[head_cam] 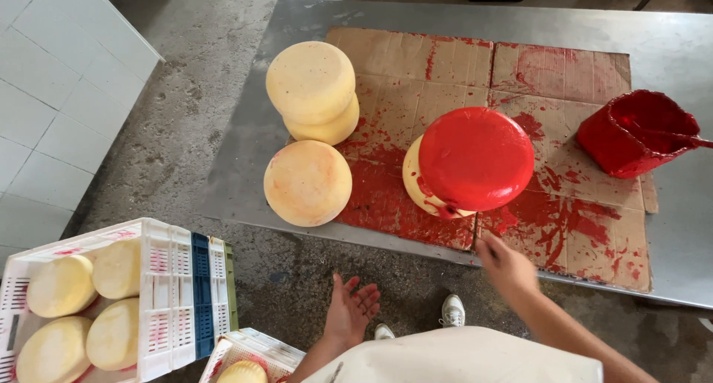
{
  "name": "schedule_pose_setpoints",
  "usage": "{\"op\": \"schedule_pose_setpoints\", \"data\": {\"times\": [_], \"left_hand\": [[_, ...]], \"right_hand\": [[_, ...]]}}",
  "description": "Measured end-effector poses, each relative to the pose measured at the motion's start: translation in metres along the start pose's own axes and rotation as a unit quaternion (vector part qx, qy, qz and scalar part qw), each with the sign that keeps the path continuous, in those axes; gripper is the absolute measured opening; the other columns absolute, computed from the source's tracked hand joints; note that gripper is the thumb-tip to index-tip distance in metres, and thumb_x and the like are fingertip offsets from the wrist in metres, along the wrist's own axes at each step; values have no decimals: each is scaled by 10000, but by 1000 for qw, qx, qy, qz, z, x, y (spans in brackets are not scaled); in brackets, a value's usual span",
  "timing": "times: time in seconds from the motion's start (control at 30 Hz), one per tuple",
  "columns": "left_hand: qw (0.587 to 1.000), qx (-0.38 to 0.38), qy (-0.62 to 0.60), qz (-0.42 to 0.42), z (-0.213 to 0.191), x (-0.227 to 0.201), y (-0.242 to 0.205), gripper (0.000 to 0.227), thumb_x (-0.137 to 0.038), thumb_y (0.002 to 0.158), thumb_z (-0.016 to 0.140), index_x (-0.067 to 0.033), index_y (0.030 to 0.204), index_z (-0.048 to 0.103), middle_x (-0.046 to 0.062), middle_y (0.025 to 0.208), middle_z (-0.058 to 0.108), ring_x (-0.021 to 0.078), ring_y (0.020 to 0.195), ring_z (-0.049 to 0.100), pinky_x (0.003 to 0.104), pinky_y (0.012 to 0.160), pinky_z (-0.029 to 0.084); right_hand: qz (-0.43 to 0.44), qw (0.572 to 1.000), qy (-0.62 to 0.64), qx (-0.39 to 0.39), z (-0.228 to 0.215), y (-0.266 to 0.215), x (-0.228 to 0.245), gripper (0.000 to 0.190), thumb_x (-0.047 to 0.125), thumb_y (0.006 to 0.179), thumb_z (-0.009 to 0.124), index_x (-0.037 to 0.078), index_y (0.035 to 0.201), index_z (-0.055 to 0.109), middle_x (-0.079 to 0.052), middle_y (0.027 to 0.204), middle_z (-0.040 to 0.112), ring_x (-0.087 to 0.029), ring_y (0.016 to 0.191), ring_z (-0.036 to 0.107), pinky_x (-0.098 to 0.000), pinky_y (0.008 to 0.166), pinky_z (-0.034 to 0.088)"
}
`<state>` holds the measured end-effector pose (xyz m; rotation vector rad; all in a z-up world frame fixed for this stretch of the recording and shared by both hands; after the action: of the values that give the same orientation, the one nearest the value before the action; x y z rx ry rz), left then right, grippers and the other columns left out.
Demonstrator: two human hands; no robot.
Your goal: Applying a red protective coating to cheese wheels using a small paint roller on a workbench.
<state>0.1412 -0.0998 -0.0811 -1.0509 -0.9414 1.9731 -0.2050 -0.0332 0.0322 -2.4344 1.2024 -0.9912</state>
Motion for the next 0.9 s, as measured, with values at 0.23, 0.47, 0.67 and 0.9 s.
{"op": "schedule_pose_setpoints", "data": {"times": [0.23, 0.47, 0.67, 0.9], "left_hand": [[1000, -9, -21, -11, -25, -3, -5, 669, -672, 968, 411, -122, 1337, 508, 254, 1237, 630, 385, 1066, 606, 493, 850, 470], [1000, 8, -1, -1, -11, -4, -13, 679, -673, 962, 405, -122, 1344, 514, 254, 1184, 660, 372, 1017, 620, 475, 829, 469], [1000, -6, -14, -26, -22, 0, -10, 661, -642, 981, 420, -125, 1384, 497, 231, 1196, 639, 374, 1028, 619, 514, 846, 488], [999, 23, 9, -30, -1, 6, -15, 637, -655, 960, 444, -138, 1320, 535, 227, 1191, 655, 368, 1041, 626, 483, 836, 484]], "right_hand": [[-2, 998, -37, -43, -3, 5, -27, 347, 447, 1066, 479, 279, 1303, 668, -6, 977, 796, -166, 687, 689, -289, 626, 602], [-227, 959, -61, -156, -1, 3, 43, 277, 378, 1056, 504, 190, 1099, 703, 45, 754, 761, -121, 591, 693, -294, 562, 622], [-126, 966, -167, -155, -33, -7, -23, 296, 491, 1018, 496, 305, 1139, 692, 110, 865, 805, -107, 667, 737, -309, 581, 610], [-89, 981, -152, -84, 31, 32, 57, 357, 475, 1075, 427, 278, 1262, 658, 61, 886, 764, -150, 694, 724, -292, 614, 604]]}}
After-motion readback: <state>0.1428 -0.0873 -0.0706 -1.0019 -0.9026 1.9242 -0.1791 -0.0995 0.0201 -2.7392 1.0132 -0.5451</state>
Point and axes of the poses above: each hand's wrist, its own y-axis towards the middle knuckle, its own z-axis out of the palm, x = y × z, the point moved 10 cm from there along y, towards the middle knuckle
